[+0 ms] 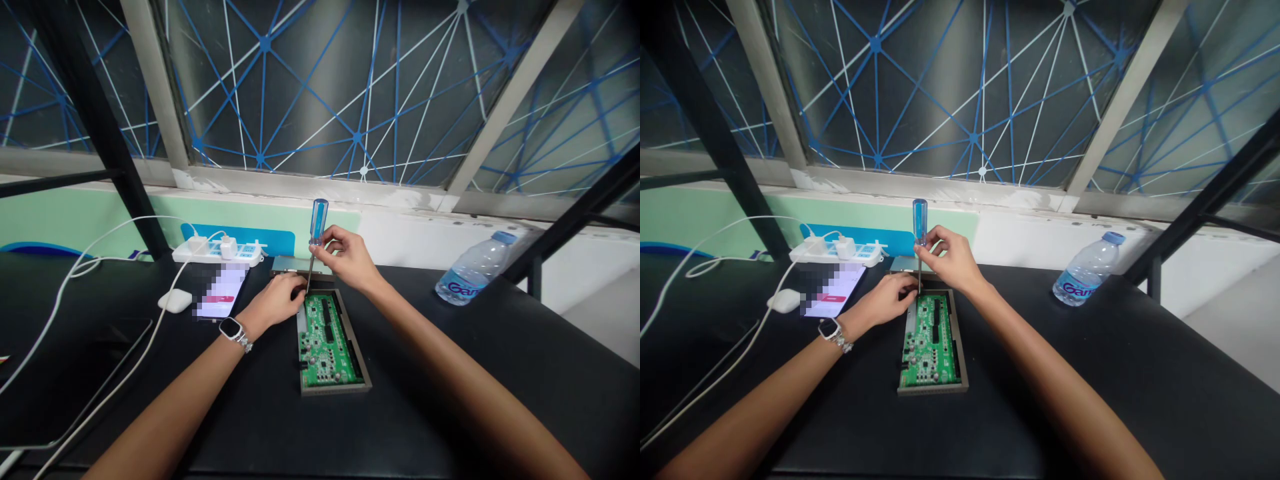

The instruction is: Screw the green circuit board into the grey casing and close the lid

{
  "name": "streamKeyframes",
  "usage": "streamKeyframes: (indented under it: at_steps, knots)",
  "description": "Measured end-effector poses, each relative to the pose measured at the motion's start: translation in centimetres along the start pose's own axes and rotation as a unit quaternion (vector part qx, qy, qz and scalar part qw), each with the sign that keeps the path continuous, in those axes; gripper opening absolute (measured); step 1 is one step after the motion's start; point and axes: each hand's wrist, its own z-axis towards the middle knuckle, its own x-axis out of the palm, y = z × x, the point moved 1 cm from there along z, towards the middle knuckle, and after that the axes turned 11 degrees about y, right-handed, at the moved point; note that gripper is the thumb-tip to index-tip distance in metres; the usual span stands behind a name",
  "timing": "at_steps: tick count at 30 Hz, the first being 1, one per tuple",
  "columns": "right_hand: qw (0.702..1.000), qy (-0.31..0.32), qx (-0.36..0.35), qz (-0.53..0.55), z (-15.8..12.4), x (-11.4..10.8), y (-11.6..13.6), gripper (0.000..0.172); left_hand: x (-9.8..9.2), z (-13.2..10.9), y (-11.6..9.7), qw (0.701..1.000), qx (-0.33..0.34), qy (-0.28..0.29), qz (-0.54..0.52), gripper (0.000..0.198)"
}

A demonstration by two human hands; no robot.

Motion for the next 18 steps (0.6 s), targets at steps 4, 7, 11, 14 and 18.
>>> streamKeyframes:
  at_steps: [4,7,11,14,18]
  knots:
    - [1.000,-0.002,0.005,-0.011,-0.1,0.1,0.2,0.019,-0.1,-0.1,0.7,0.999,-0.004,0.030,0.017,0.022]
    - [1.000,-0.013,0.001,-0.017,-0.1,0.3,0.3,0.021,-0.2,0.0,0.6,0.999,-0.011,0.030,0.013,0.023]
    - [0.999,-0.036,0.007,-0.038,-0.3,0.7,0.3,0.023,-0.2,0.1,0.1,0.999,-0.024,0.022,0.011,0.023]
    - [0.998,-0.050,0.009,-0.045,-0.4,1.1,0.3,0.022,-0.2,0.1,-0.2,0.999,-0.029,0.015,0.015,0.023]
    - [0.998,-0.052,0.005,-0.034,-0.4,1.4,0.3,0.022,-0.1,0.0,-0.3,0.999,-0.037,0.010,0.022,0.024]
